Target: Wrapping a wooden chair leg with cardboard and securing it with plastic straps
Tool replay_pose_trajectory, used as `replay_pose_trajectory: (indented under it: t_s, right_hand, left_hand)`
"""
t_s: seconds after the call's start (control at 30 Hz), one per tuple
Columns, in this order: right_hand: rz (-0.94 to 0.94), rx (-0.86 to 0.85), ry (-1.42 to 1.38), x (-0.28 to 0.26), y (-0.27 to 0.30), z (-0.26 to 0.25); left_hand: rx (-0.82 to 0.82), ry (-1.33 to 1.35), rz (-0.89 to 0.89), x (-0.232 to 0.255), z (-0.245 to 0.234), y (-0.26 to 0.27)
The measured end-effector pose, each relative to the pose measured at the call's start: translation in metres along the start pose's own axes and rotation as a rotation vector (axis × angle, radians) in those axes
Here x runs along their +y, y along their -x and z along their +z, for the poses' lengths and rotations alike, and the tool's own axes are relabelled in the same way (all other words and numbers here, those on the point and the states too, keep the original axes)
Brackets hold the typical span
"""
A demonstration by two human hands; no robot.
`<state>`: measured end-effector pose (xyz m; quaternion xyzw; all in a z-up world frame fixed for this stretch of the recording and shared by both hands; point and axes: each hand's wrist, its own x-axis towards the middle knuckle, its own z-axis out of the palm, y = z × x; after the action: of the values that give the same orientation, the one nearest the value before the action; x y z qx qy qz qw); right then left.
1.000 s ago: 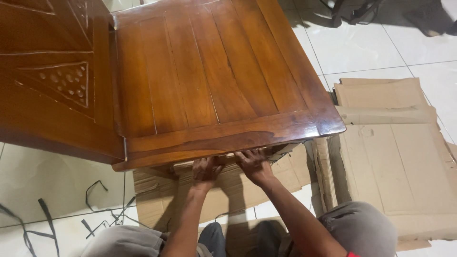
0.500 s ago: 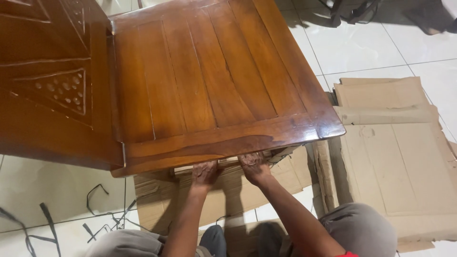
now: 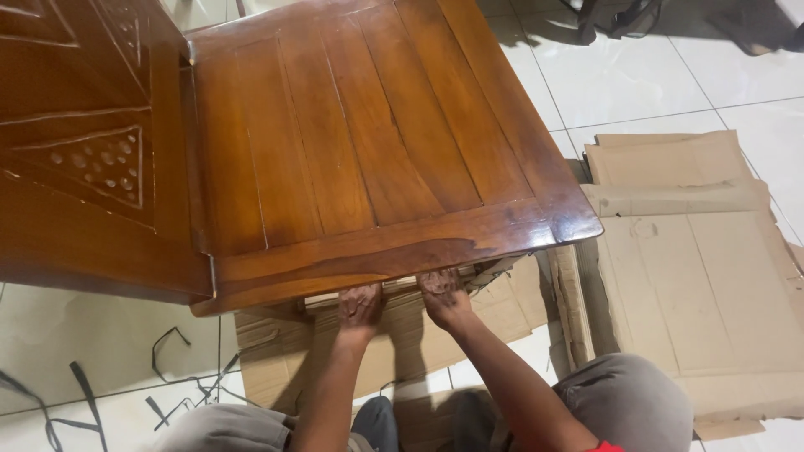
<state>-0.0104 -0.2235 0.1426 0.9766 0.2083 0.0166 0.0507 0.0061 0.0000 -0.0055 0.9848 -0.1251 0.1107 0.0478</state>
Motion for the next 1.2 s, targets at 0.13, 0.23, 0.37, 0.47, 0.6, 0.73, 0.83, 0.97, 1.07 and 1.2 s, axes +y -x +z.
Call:
replay_pose_trajectory:
  t_s: [0.13, 0.23, 0.37, 0.47, 0.6, 0.73, 0.83, 0.97, 1.07, 1.2]
  right_hand:
    - [0.008, -0.040, 0.003, -0.002, -0.009, -0.015]
    - [0.014, -0.090, -0.014, 0.006, -0.017, 0.063]
    - [0.090, -0.215, 0.035, -0.005, -0.002, 0.023]
    - [0.059, -0.134, -0.052, -0.021, 0.009, -0.038]
    - [0.041, 0.030, -0.090, -0.026, 0.025, -0.008]
    - [0.047, 0.102, -0.118, -0.037, 0.049, -0.027]
    - [0.083, 0.063, -0.219, -0.042, 0.064, -0.027]
    - [0.186, -0.020, -0.366, -0.044, 0.086, -0.017]
    - [0.278, -0.063, -0.420, -0.043, 0.101, -0.011]
    - [0.397, -0.108, -0.508, -0.038, 0.120, 0.007]
  left_hand:
    - [0.064, -0.027, 0.007, 0.000, 0.012, 0.002]
    - [0.225, -0.047, -0.013, 0.002, 0.029, 0.001]
    - [0.266, 0.001, -0.025, 0.000, 0.044, 0.001]
    - [-0.132, 0.108, -0.132, -0.007, 0.078, 0.005]
    - [-0.285, 0.030, -0.148, 0.004, 0.017, -0.009]
    - [-0.265, 0.122, -0.177, 0.027, -0.073, -0.009]
    - [-0.075, 0.193, -0.151, 0.046, -0.104, -0.001]
    - [0.297, 0.307, -0.063, 0.077, -0.107, 0.013]
    - [0.359, 0.317, -0.042, 0.115, -0.139, 0.032]
    - [0.320, 0.460, 0.011, 0.155, -0.126, 0.041]
